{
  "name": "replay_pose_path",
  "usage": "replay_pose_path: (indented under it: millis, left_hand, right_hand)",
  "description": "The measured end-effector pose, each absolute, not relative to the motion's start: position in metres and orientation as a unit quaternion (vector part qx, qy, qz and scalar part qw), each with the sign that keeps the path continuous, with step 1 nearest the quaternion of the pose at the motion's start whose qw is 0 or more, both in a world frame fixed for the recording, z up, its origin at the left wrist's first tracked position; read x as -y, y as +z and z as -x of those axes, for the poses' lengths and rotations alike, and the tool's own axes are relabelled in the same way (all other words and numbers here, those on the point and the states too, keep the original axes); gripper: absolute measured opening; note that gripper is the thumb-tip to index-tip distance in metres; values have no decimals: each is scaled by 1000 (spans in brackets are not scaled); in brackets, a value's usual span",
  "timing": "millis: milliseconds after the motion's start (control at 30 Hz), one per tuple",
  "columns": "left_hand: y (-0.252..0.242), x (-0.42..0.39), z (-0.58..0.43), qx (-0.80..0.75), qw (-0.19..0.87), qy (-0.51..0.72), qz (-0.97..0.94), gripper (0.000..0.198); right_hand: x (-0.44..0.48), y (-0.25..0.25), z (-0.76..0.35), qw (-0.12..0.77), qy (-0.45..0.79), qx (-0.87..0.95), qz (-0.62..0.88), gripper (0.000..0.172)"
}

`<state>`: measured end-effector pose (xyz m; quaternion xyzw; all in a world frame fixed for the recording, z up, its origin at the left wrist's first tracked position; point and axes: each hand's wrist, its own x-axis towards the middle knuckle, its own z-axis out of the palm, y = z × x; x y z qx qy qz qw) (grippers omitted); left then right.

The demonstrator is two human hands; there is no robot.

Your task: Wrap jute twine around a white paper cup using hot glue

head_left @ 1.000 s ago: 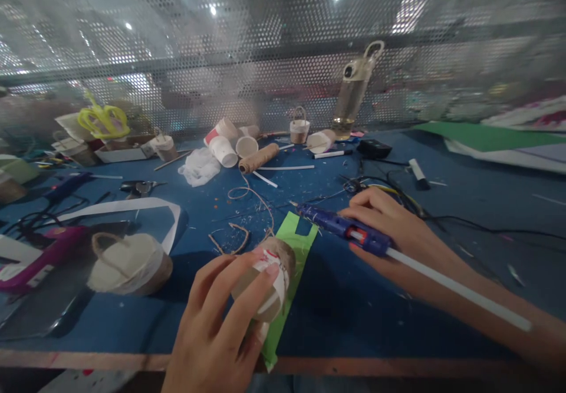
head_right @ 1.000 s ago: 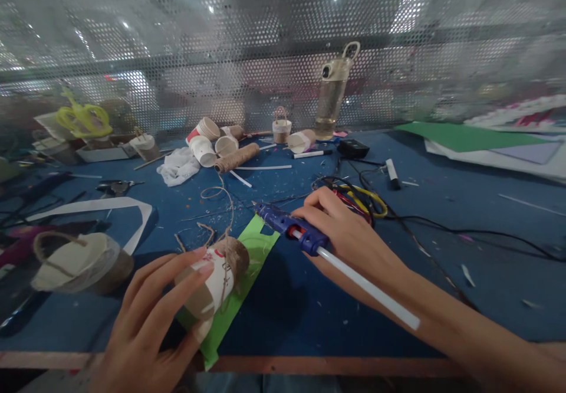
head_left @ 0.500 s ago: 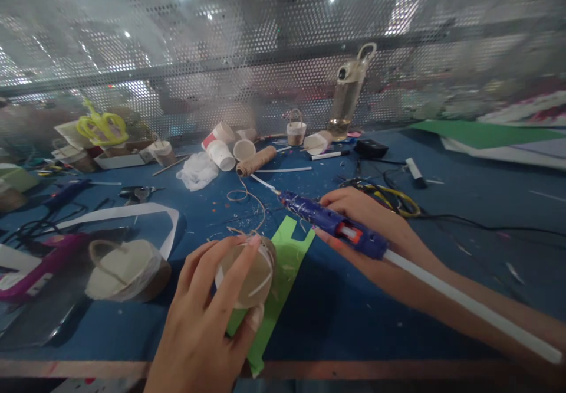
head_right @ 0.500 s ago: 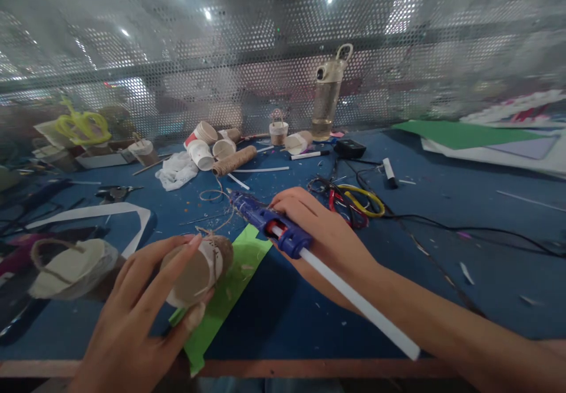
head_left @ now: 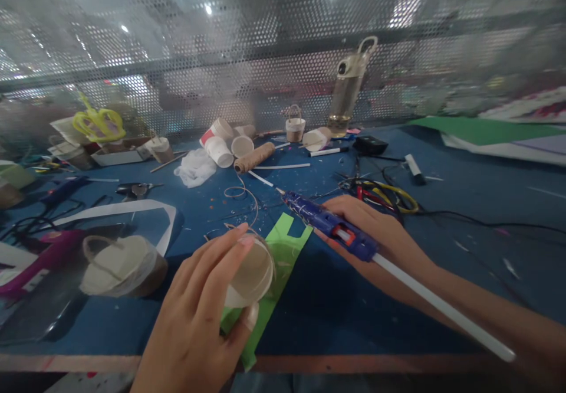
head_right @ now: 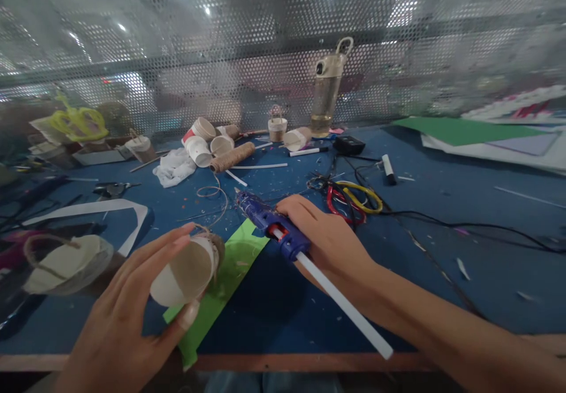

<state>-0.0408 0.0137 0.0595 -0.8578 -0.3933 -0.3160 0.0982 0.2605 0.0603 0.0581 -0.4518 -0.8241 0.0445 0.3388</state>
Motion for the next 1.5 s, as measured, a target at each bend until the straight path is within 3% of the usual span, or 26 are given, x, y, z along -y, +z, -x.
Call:
replay_pose_path:
  millis: [333,633,933,1100,1500]
  left_hand:
    - [66,-19,34,388,124,-256,877,65]
    - [53,-30,31,409,50,-266,871,72]
    - [63,-29,29,437,21,-298,849,57]
    - [62,-29,30,422,20,-284,861,62]
    - [60,-32,31,421,-15,-281,862,44]
  right_hand:
    - [-64,56,-260,358,28,814,457,12]
    - [-61,58,-259,359,35,796,486,8]
    - [-55,69,-254,396,53,785,474,4]
    - [-52,67,-251,431,152,754,472,11]
    - [-42,71,-243,477,314,696,435,13]
